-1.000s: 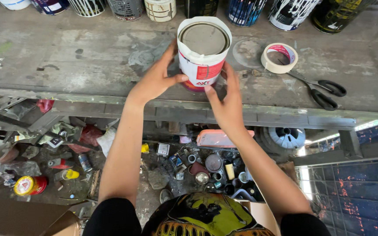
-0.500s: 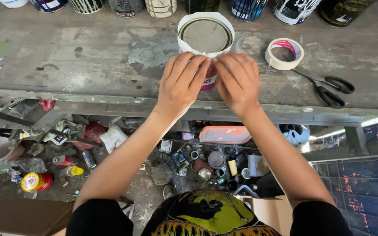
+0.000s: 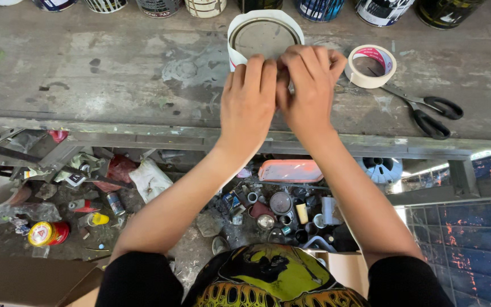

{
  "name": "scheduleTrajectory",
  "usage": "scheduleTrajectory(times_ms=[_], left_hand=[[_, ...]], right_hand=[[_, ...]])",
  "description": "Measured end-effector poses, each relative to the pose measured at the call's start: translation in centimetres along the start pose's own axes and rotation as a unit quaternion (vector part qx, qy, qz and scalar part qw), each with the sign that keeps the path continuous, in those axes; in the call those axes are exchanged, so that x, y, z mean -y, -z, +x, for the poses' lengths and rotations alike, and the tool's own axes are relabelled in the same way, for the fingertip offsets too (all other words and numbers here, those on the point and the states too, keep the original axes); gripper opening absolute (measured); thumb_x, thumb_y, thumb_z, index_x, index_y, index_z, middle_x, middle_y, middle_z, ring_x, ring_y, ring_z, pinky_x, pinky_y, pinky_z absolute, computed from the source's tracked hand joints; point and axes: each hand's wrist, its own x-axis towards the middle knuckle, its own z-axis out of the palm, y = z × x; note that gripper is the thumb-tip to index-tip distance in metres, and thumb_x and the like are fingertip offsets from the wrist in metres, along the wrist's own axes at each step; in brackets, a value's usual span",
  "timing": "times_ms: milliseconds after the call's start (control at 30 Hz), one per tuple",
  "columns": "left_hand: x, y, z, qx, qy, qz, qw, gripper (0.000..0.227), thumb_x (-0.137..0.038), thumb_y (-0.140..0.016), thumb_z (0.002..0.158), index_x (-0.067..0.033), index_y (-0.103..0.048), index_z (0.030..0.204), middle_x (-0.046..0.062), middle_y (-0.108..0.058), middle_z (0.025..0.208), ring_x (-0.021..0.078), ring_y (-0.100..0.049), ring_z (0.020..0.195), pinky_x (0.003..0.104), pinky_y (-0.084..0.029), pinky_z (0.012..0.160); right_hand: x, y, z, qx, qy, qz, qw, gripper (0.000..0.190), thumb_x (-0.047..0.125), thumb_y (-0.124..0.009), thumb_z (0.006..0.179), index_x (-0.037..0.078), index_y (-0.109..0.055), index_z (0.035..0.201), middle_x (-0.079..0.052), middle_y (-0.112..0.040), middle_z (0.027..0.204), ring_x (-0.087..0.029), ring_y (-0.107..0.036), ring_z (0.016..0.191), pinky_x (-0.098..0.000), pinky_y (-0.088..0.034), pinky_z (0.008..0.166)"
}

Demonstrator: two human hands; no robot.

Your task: The person takes a paint can from a box, places it on a shelf, and applies tape around the lid by hand. The person uses shears to cut the tape and smooths it down with their fingers before placing the can back on the shelf.

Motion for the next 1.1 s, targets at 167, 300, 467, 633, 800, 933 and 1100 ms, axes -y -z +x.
scheduleTrajectory(times_ms=[167,300,467,633,800,933,1100], left_hand=[[-1.3,-1.1,0.2,-0.02,0.074,0.034,0.996,0.035,-0.008,-0.071,0.091,-0.0047,-0.057,0.123,0.009,-0.051,0.121,0.0273,-0.062,0.103,0.036,-0.058,0.078],[-1.4,-0.3,0.2,-0.024,0.09,-0.028,0.995,0.053,-0.022,-0.081,0.078,-0.0057,-0.056,0.121,0.01,-0.052,0.121,0.0308,-0.062,0.1,0.038,-0.058,0.071],[-1.0,0.3,-0.7,-0.024,0.068,-0.049,0.996,0.059,-0.029,-0.086,0.082,-0.0064,-0.056,0.127,0.01,-0.052,0.128,0.0323,-0.06,0.106,0.04,-0.058,0.076],[2.1,0.6,-1.3,-0.026,0.031,-0.115,0.993,0.06,-0.036,-0.087,0.082,-0.0063,-0.056,0.124,0.01,-0.055,0.131,0.0336,-0.06,0.114,0.041,-0.058,0.084],[6.7,1.0,-1.2,0.001,-0.023,-0.22,0.975,0.062,-0.036,-0.089,0.086,-0.0028,-0.057,0.126,0.011,-0.054,0.136,0.0344,-0.058,0.124,0.044,-0.054,0.103],[7.2,0.9,-2.4,-0.049,-0.032,-0.187,0.981,0.056,-0.028,-0.089,0.091,-0.003,-0.059,0.131,0.011,-0.053,0.141,0.0349,-0.056,0.131,0.047,-0.051,0.111],[3.5,0.3,-3.5,-0.125,-0.13,-0.109,0.978,0.04,-0.014,-0.084,0.093,-0.0051,-0.065,0.128,0.009,-0.058,0.136,0.0321,-0.058,0.128,0.051,-0.05,0.111]], right_hand=[[0.2,-0.3,0.9,-0.027,-0.006,-0.037,0.999,0.02,0.002,-0.07,0.082,0.007,-0.063,0.1,-0.008,-0.06,0.116,-0.033,-0.052,0.113,-0.0487,-0.032,0.106],[-2.0,-1.2,-0.9,-0.145,-0.098,0.144,0.974,0.026,0.001,-0.053,0.096,0.002,-0.065,0.12,-0.012,-0.053,0.132,-0.03,-0.053,0.127,-0.0435,-0.042,0.113],[-7.5,-7.0,-4.9,0.007,-0.383,0.523,0.761,0.055,0.041,-0.043,0.117,-0.008,-0.053,0.141,-0.016,-0.056,0.132,-0.026,-0.049,0.119,-0.0396,-0.041,0.102],[-4.2,-5.5,-7.5,0.0,-0.359,0.371,0.856,0.053,0.037,-0.041,0.114,-0.002,-0.049,0.151,-0.015,-0.059,0.143,-0.023,-0.054,0.13,-0.0356,-0.043,0.112],[1.4,-2.5,-7.3,0.005,-0.261,0.202,0.944,0.052,0.021,-0.049,0.115,-0.003,-0.034,0.159,-0.022,-0.048,0.152,-0.031,-0.048,0.142,-0.0412,-0.037,0.12],[3.2,-0.4,-6.8,-0.035,-0.21,0.174,0.961,0.046,0.01,-0.064,0.104,0.0,-0.049,0.147,-0.02,-0.052,0.144,-0.033,-0.055,0.135,-0.0446,-0.045,0.115],[1.2,0.2,-5.0,-0.061,0.059,0.006,0.996,0.031,-0.004,-0.08,0.086,0.0,-0.07,0.115,-0.014,-0.067,0.121,-0.035,-0.066,0.114,-0.0482,-0.05,0.103]])
